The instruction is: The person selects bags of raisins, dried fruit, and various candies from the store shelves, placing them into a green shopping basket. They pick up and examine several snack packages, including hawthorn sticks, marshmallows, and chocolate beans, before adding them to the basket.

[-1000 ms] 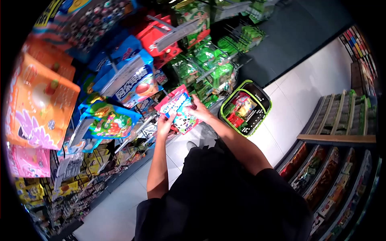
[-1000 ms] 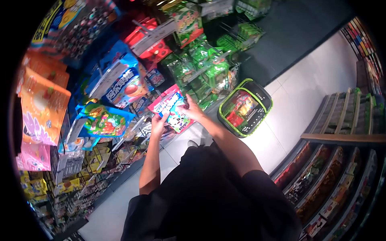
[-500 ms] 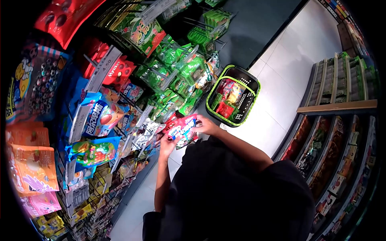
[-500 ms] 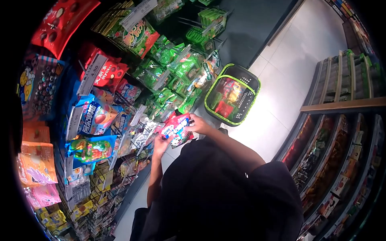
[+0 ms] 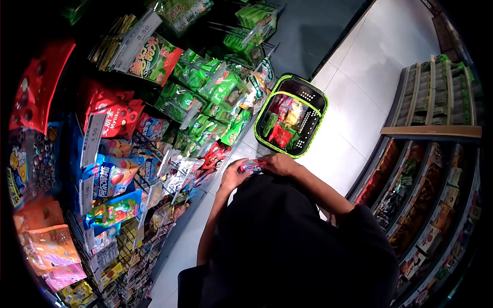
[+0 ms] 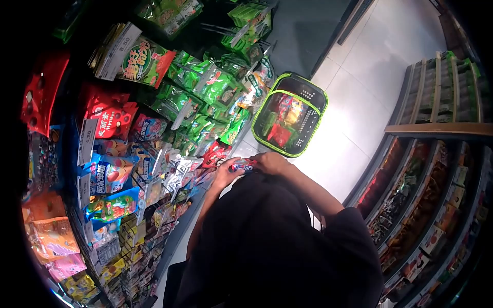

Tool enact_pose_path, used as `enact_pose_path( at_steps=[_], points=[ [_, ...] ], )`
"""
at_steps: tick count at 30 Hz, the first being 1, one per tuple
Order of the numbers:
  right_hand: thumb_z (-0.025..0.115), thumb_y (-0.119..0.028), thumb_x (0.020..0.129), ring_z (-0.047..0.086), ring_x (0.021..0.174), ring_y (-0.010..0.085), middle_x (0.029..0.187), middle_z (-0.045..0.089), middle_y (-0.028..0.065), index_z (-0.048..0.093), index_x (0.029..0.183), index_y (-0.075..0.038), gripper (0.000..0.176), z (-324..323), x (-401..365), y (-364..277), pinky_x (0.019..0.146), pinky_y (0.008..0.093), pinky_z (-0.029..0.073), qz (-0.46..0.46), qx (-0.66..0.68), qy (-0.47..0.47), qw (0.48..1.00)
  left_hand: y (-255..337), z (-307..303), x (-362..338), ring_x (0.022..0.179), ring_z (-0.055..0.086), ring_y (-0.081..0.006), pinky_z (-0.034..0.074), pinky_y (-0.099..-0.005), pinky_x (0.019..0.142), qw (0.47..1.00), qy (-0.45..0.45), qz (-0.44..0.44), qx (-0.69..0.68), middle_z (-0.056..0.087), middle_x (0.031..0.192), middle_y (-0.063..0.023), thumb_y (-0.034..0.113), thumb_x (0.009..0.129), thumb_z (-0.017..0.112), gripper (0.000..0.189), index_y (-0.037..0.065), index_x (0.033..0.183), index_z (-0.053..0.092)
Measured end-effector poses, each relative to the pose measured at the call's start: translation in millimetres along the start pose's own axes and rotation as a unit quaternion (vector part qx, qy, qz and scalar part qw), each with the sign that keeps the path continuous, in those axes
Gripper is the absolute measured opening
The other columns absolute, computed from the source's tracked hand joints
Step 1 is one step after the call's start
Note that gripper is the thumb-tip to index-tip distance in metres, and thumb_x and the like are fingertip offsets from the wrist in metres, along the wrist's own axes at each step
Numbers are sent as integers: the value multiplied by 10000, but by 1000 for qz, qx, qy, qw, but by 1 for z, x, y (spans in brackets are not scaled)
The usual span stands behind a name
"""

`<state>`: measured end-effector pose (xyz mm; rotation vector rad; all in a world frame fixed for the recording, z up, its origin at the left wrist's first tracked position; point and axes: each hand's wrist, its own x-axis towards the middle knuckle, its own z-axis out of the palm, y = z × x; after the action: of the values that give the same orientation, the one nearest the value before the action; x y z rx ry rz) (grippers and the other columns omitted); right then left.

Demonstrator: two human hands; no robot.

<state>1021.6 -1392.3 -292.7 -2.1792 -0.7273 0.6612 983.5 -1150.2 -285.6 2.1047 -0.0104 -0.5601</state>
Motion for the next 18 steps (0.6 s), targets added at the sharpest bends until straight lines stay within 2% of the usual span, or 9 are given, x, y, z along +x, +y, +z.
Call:
enact_pose_path(
  at_steps=[6,7,11,12,13,14,16,17,18],
  points=[
    [493,-334,931,647,787,372,838,662,187,660,1026,-123,285,-23,-6,44,688,474,509,112,-20,56,992,-52,39,28,1035,624,-328,496,-373,876,991,131,-6,42,649,1095,-194,274,814,715,465,12,1176,588],
    [467,-374,937,620,826,414,877,659,217,656,1116,-118,366,-27,-6,62,736,467,494,138,-10,45,989,-61,44,26,1037,625,-324,499,-374,873,989,142,-35,32,649,1093,-197,278,812,715,462,15,1171,591],
    [503,-328,929,623,765,424,810,635,250,666,961,-60,315,-34,-5,135,654,489,491,186,-26,122,974,-77,51,-3,936,663,-286,526,-354,805,983,44,-178,-1,662,1068,-156,274,846,656,337,66,1108,621],
    [507,-306,931,622,729,427,755,627,247,645,895,-23,317,-3,-2,193,629,499,489,190,-52,173,965,-113,58,-16,929,662,-289,526,-359,801,985,-14,-74,156,664,1053,-152,276,863,621,299,107,1111,629],
    [493,-308,941,629,726,422,730,631,241,641,859,-2,349,-23,0,185,643,499,492,209,-13,197,958,-152,70,-31,922,661,-292,527,-364,798,949,-73,33,306,666,1037,-148,277,881,586,270,149,1113,637],
    [486,-321,944,635,733,416,735,635,244,644,846,5,375,-25,4,200,648,498,495,246,-18,187,951,-158,77,-48,927,659,-302,527,-387,795,982,-62,-66,165,665,1033,-142,289,899,537,234,216,1083,660],
    [526,-278,888,647,795,411,816,647,251,623,933,29,326,-17,7,260,688,496,513,297,-30,143,944,-126,70,-69,948,658,-300,523,-395,811,946,-95,-275,145,673,1037,-133,341,885,558,272,173,1061,679],
    [574,-221,829,652,849,411,892,656,255,601,1034,48,339,-13,9,284,723,496,527,310,-37,110,944,-123,72,-79,952,660,-295,523,-394,815,939,-74,-312,124,677,1032,-132,347,881,566,281,155,1049,682],
    [591,-223,814,645,907,416,937,652,270,601,999,46,326,-28,9,278,768,482,529,367,0,103,924,-124,75,-93,956,661,-290,522,-393,818,931,-52,-347,103,681,1027,-130,353,877,573,291,137,1037,686]
  ],
)
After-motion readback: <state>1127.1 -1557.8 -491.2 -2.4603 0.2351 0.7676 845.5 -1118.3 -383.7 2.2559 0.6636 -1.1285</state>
